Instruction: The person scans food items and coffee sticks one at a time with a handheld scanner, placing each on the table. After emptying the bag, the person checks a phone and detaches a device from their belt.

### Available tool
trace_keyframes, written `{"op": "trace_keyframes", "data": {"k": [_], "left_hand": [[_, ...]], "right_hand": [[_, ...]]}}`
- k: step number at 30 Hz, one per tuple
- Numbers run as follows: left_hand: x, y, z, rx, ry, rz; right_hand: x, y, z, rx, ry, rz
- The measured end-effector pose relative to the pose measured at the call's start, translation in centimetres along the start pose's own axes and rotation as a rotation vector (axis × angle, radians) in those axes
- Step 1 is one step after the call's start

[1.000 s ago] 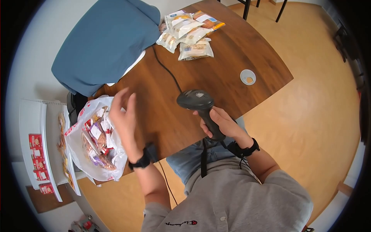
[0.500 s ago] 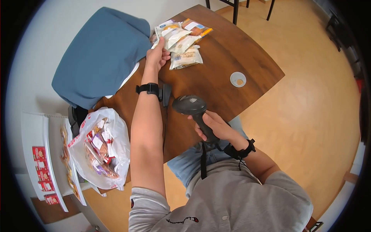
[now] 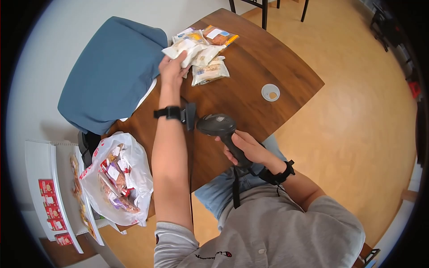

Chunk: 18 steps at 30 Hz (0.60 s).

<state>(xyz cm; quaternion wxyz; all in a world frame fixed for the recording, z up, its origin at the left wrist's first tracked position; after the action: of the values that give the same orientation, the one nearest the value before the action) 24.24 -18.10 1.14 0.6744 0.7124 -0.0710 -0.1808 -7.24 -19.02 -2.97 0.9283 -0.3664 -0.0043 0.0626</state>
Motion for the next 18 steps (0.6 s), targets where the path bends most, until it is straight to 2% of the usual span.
{"op": "trace_keyframes", "data": {"k": [3, 5, 6, 7, 8, 12, 18], "left_hand": [[-4.4, 1.2, -4.9, 0.125, 0.092, 0.103], [-7.9, 0.2, -9.1, 0.138, 0.108, 0.308], [-10.6, -0.6, -11.1, 0.262, 0.187, 0.280], [-14.3, -0.5, -11.3, 0.191, 0.211, 0.338], [-17.1, -2.0, -12.7, 0.264, 0.276, 0.348], [-25.5, -6.6, -13.7, 0.228, 0.367, 0.312], [-27.6, -9.0, -12.7, 0.143, 0.459, 0.319]], "right_hand": [[0.0, -0.2, 0.1, 0.004, 0.010, -0.012], [0.0, -0.1, 0.1, 0.004, 0.015, 0.001], [0.0, 0.0, 0.1, 0.011, 0.009, 0.001], [0.0, 0.0, 0.1, 0.016, 0.001, 0.004], [0.1, 0.2, 0.0, 0.015, -0.006, 0.016], [0.3, 0.2, 0.0, 0.007, -0.038, 0.019], [0.2, 0.1, 0.4, -0.102, -0.103, 0.017]]}}
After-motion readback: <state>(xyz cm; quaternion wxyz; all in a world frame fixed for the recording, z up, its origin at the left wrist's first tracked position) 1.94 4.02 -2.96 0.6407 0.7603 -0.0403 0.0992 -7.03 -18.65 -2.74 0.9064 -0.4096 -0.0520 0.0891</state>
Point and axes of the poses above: each hand's wrist, its own x-axis towards the middle knuckle, its own z-axis out of the palm, y = z × x, the point moved 7 cm from there along x, towards the middle knuckle, and after that the axes turned 14 degrees about x, right-handed, at the moved point
